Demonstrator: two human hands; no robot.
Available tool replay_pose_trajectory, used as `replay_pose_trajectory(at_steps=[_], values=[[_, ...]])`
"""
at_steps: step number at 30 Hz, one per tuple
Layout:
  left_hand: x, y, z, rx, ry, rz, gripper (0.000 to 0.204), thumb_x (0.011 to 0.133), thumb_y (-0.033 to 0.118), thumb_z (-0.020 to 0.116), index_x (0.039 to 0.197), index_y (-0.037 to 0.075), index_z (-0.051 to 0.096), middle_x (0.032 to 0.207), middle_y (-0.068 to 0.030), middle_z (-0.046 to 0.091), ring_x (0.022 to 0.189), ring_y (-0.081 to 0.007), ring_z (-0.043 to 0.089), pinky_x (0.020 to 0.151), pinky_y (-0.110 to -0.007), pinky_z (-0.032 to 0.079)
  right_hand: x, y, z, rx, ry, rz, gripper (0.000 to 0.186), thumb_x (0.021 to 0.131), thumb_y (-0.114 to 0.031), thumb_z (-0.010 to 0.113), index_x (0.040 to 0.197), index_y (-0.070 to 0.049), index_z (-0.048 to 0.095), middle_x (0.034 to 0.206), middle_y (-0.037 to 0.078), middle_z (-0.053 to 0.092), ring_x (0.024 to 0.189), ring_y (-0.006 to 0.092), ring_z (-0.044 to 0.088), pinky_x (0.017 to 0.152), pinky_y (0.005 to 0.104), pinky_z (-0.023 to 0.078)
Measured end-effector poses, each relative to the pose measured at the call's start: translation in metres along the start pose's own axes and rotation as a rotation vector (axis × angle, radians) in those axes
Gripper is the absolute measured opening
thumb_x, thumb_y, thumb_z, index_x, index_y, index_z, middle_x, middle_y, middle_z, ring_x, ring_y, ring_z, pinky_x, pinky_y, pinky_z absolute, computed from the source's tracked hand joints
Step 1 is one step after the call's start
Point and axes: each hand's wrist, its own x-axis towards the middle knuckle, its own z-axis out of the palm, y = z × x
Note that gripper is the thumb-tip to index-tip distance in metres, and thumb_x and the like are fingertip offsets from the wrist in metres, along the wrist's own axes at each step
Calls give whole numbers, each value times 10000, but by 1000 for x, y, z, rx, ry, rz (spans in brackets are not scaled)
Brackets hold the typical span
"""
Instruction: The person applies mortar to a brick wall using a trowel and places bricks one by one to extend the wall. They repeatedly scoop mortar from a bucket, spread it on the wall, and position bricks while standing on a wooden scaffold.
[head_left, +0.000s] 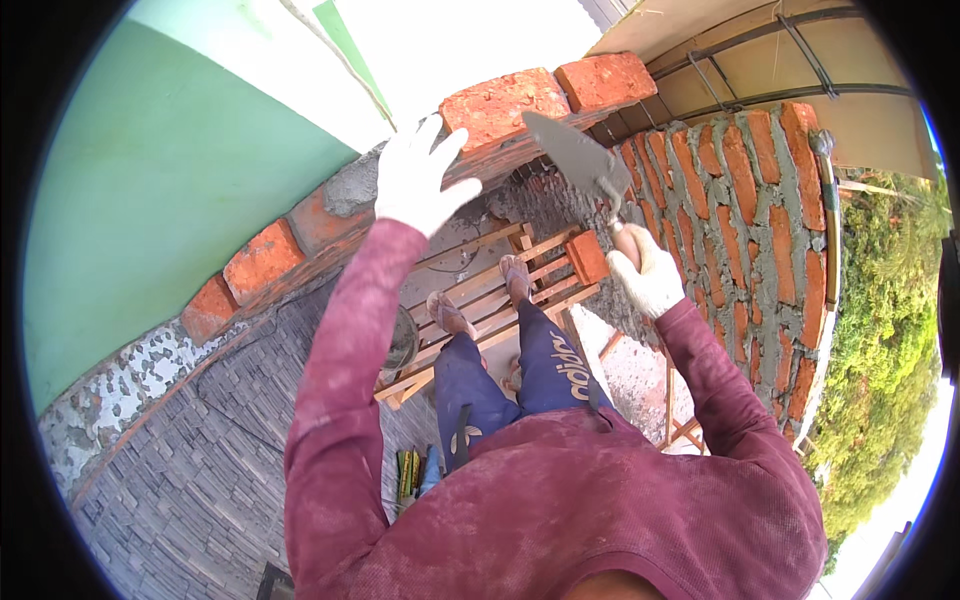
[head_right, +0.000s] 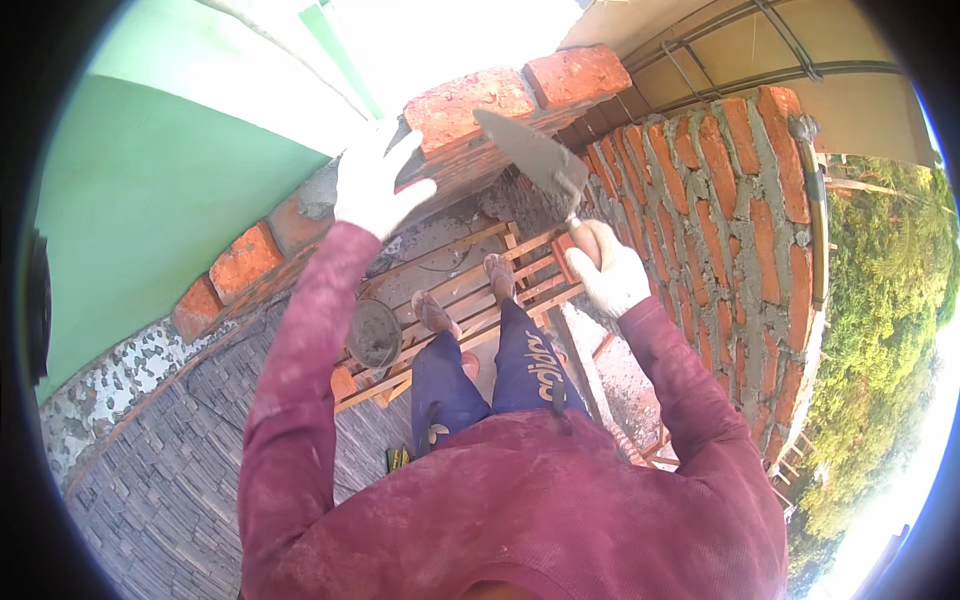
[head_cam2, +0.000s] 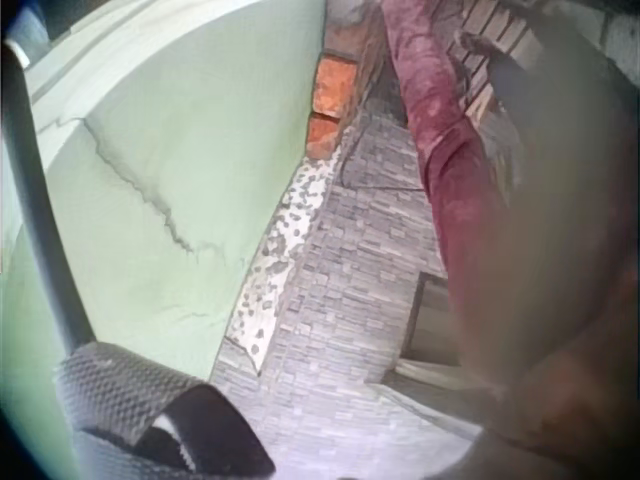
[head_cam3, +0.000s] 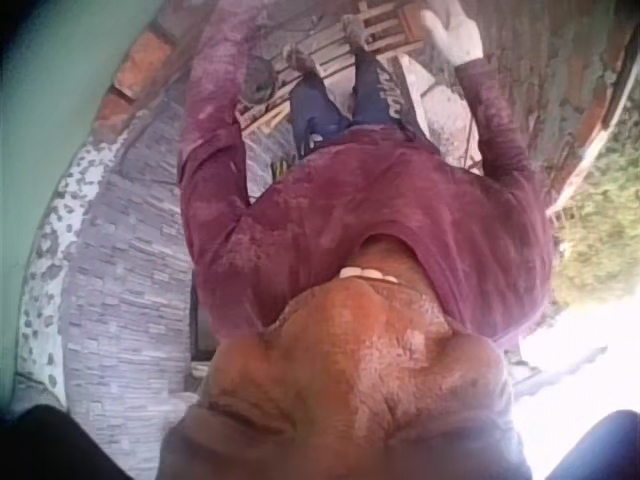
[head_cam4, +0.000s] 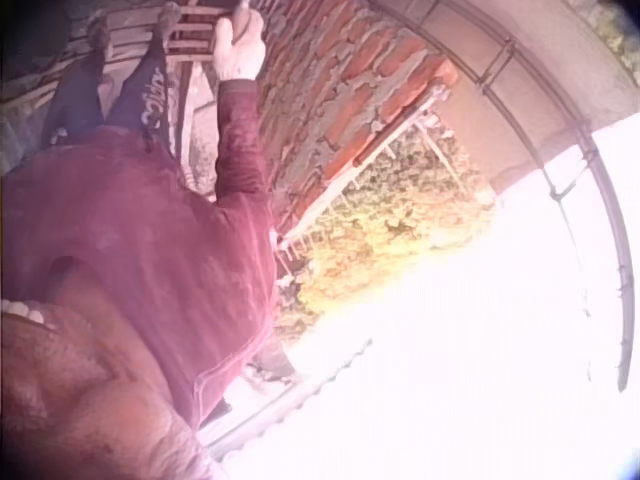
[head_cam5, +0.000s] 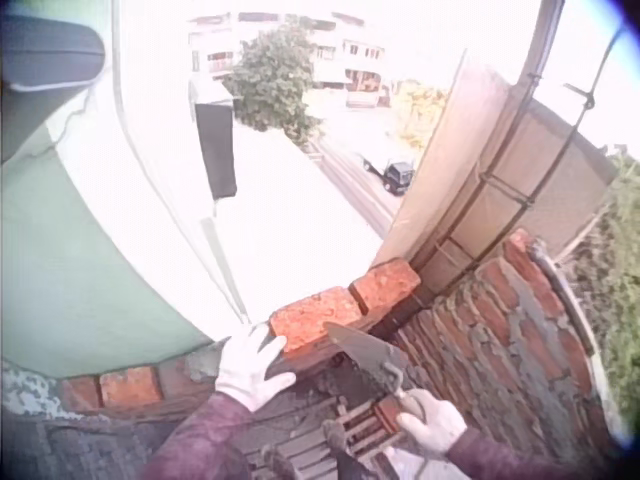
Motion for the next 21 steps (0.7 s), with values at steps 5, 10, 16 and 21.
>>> replay_pose_trajectory(at_steps=[5, 10, 16, 21], values=[[96, 25, 12, 275, -362, 44, 777, 904, 527, 768, 1595, 321, 478, 1695, -156, 338, 1552, -373, 331, 1271, -539, 301, 56, -7, -11, -134, 110, -22, 417, 951, -356, 704, 1226, -82, 552, 995, 266, 718, 964, 469, 711, 843, 507, 557], [88, -4, 68, 255, -270, 91, 703, 896, 442, 801, 1539, 303, 554, 1668, -175, 370, 1547, -383, 337, 1253, -494, 353, 87, -43, -14, 23, 275, -130, 466, 982, -351, 700, 1326, -65, 568, 1070, 246, 731, 987, 424, 740, 856, 470, 577], [90, 8, 58, 196, -255, 61, 655, 885, 370, 823, 1495, 280, 601, 1657, -179, 385, 1545, -381, 340, 1246, -476, 370, 124, -29, 12, -20, 330, -311, 412, 1014, -308, 657, 1331, -53, 592, 1106, 253, 724, 988, 431, 735, 890, 478, 579], [90, 14, 55, 238, -319, 42, 670, 894, 380, 814, 1514, 293, 577, 1671, -160, 369, 1581, -355, 278, 1281, -473, 317, 143, -31, 7, -158, 44, -194, 296, 1043, -341, 599, 1205, -94, 581, 956, 243, 726, 919, 454, 715, 812, 532, 556]])
